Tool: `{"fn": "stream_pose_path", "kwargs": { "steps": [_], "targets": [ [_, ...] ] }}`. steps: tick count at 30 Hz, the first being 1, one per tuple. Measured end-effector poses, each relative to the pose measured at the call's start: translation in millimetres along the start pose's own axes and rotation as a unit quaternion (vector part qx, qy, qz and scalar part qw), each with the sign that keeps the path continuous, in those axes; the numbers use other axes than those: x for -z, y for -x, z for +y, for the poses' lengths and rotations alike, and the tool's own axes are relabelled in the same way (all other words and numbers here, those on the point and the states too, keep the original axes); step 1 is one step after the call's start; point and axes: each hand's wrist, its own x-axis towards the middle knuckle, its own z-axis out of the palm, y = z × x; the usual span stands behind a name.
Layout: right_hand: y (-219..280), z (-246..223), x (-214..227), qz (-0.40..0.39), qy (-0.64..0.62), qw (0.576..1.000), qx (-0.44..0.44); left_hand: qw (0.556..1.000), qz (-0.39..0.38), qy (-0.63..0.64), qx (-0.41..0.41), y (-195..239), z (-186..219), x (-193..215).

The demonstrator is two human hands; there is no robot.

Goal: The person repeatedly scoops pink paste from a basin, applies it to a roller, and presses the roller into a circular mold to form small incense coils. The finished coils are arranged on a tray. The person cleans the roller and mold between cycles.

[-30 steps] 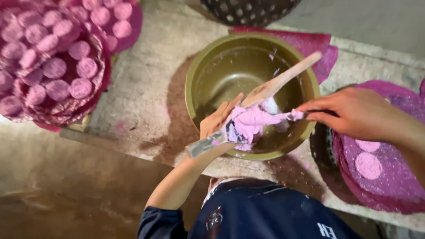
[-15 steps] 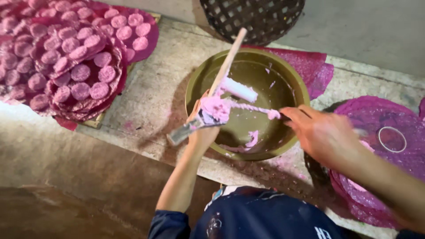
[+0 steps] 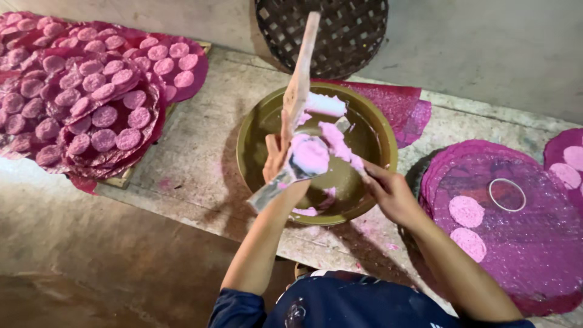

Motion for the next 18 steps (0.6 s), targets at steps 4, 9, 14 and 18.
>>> {"fn": "stream_pose_path", "kwargs": {
  "steps": [4, 9, 14, 18],
  "targets": [
    [9, 18, -35, 0.045, 0.085, 0.992, 0.085, 0.999, -0.046, 0.005, 0.024, 7, 6, -9],
    [37, 6, -21, -0.057, 0.123, 0.990, -0.028, 0.982, -0.107, 0.088, 0.126, 17, -3, -13],
    [-15, 6, 63, -0.115, 0.065, 0.991, 0.013, 0.980, -0.181, 0.065, 0.044, 13, -1, -5],
    [-44, 25, 88, -0.224, 0.041, 0.972, -0.056, 0.976, -0.191, 0.098, -0.037, 8, 4, 4]
  ]
}}
